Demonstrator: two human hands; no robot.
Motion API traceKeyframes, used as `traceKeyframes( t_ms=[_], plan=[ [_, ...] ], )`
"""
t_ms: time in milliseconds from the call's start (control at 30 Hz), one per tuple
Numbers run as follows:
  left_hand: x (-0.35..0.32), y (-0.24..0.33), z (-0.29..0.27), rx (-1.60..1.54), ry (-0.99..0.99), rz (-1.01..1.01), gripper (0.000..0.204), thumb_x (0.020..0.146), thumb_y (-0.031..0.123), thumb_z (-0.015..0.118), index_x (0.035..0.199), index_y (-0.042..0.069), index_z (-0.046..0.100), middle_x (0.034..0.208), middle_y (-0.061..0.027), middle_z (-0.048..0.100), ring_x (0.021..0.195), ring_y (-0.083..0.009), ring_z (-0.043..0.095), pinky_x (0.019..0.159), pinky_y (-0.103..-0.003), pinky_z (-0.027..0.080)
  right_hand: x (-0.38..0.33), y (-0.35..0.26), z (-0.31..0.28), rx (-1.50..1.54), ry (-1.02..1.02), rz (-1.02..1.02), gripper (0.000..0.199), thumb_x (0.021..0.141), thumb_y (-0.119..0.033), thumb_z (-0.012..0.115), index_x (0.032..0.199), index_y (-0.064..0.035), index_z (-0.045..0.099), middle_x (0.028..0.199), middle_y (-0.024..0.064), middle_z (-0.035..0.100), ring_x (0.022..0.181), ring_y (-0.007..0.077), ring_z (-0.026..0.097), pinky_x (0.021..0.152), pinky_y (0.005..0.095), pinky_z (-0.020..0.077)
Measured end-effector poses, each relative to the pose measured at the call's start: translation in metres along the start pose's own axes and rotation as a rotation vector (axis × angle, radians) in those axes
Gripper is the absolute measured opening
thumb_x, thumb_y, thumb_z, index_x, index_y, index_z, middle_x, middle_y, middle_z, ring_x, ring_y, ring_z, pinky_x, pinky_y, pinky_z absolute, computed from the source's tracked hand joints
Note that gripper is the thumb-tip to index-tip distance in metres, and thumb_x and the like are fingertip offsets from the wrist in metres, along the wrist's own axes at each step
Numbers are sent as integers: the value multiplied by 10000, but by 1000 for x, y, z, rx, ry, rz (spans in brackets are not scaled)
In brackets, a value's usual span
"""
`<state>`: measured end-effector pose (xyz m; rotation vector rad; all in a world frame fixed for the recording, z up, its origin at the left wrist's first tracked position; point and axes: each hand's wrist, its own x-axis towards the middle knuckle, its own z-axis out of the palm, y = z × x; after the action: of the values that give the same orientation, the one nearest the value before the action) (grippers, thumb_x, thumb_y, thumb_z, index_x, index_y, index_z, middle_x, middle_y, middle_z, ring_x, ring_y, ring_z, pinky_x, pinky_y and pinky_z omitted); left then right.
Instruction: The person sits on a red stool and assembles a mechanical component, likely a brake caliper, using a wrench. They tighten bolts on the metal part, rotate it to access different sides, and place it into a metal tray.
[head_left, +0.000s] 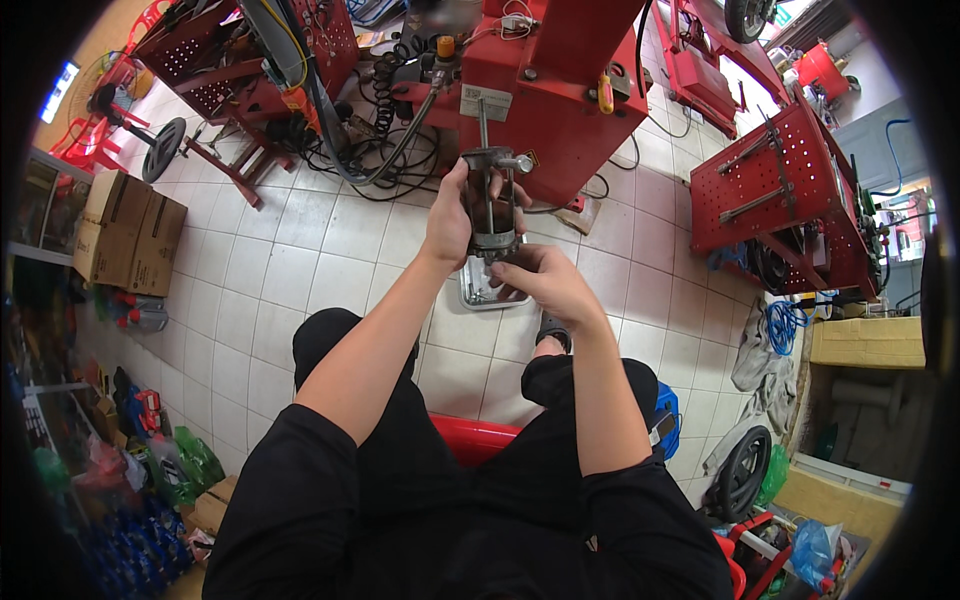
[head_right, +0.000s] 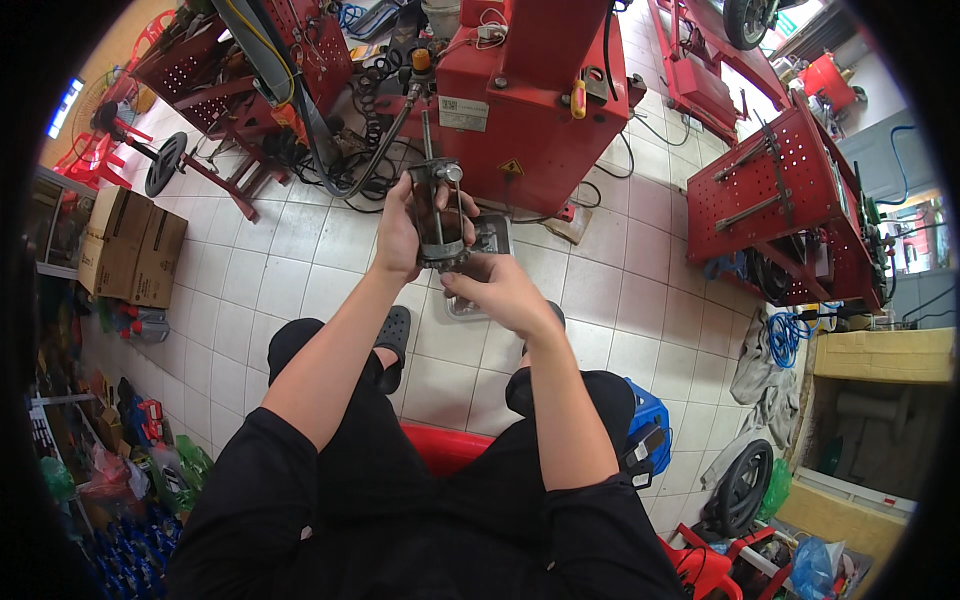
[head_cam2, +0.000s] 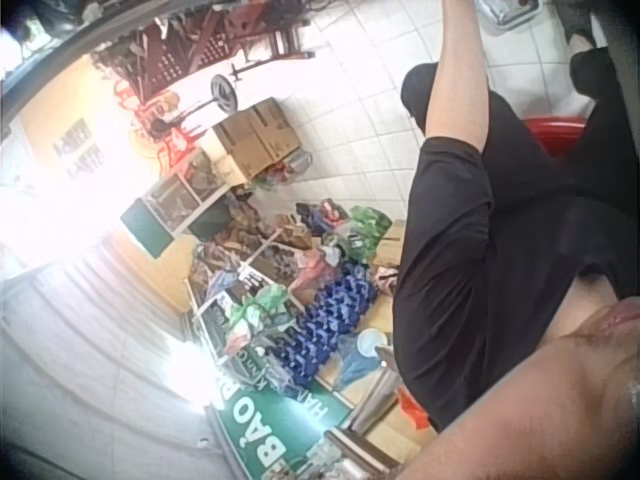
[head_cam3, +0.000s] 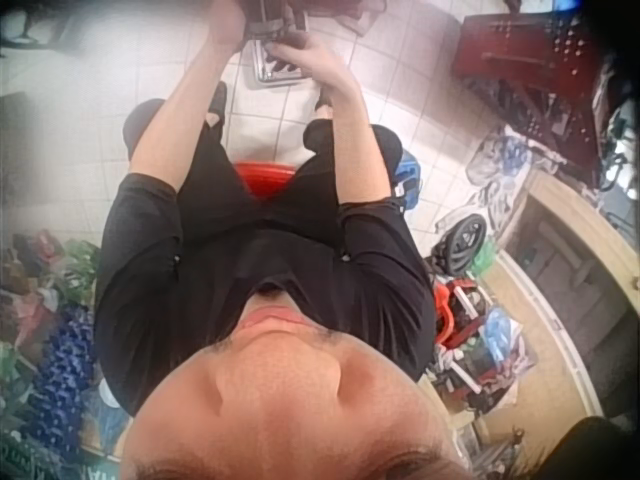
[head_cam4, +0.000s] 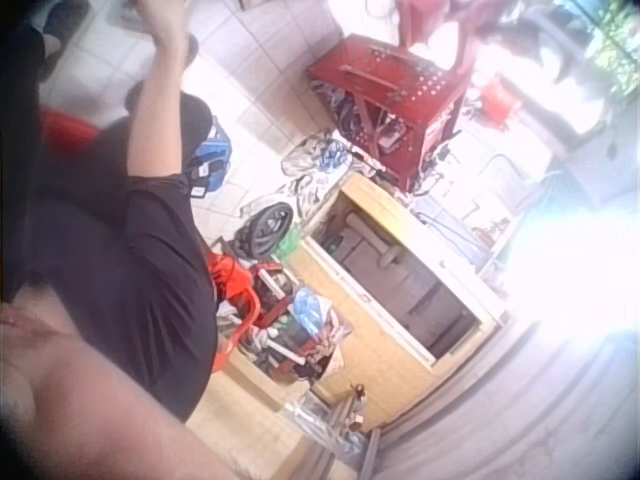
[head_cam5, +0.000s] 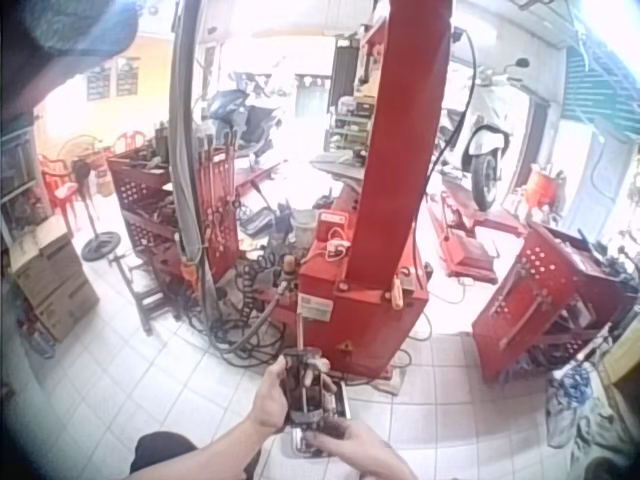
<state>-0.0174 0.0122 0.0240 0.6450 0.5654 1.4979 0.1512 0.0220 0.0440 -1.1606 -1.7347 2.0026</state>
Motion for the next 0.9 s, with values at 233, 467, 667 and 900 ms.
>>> traceKeyframes(
  t_ms=[233, 467, 667, 900],
  plan=[
    [-11, -13, 6, 479, 42, 256, 435, 969, 448, 409, 972, 34, 543, 884, -92, 609, 777, -195, 602, 720, -299, 485, -27, -22, -33, 248, 228, -491, 229, 893, -88, 572, 1075, 47, 605, 836, 85, 662, 735, 122, 615, 671, 263, 497],
    [-11, -14, 0, 926, -37, 587, 460, 921, 442, 471, 994, 2, 583, 920, -115, 593, 829, -252, 581, 761, -343, 461, -31, -28, -26, 227, 349, -525, 170, 918, -45, 578, 1063, 42, 600, 894, 76, 649, 736, 116, 613, 695, 251, 500],
    [-15, -4, 9, 1026, -56, 694, 442, 855, 452, 544, 935, 25, 628, 1022, -164, 616, 901, -352, 591, 792, -405, 470, -33, -30, -30, 279, 311, -569, 177, 890, -16, 603, 1061, 31, 600, 899, 86, 641, 786, 151, 637, 728, 280, 507],
    [-16, -3, 7, 1081, -37, 807, 473, 834, 487, 536, 893, 29, 639, 1013, -160, 613, 889, -348, 593, 754, -423, 473, -36, -30, -32, 269, 205, -622, 200, 860, 37, 612, 1057, 34, 578, 943, 87, 649, 874, 150, 634, 832, 298, 504]
  ],
)
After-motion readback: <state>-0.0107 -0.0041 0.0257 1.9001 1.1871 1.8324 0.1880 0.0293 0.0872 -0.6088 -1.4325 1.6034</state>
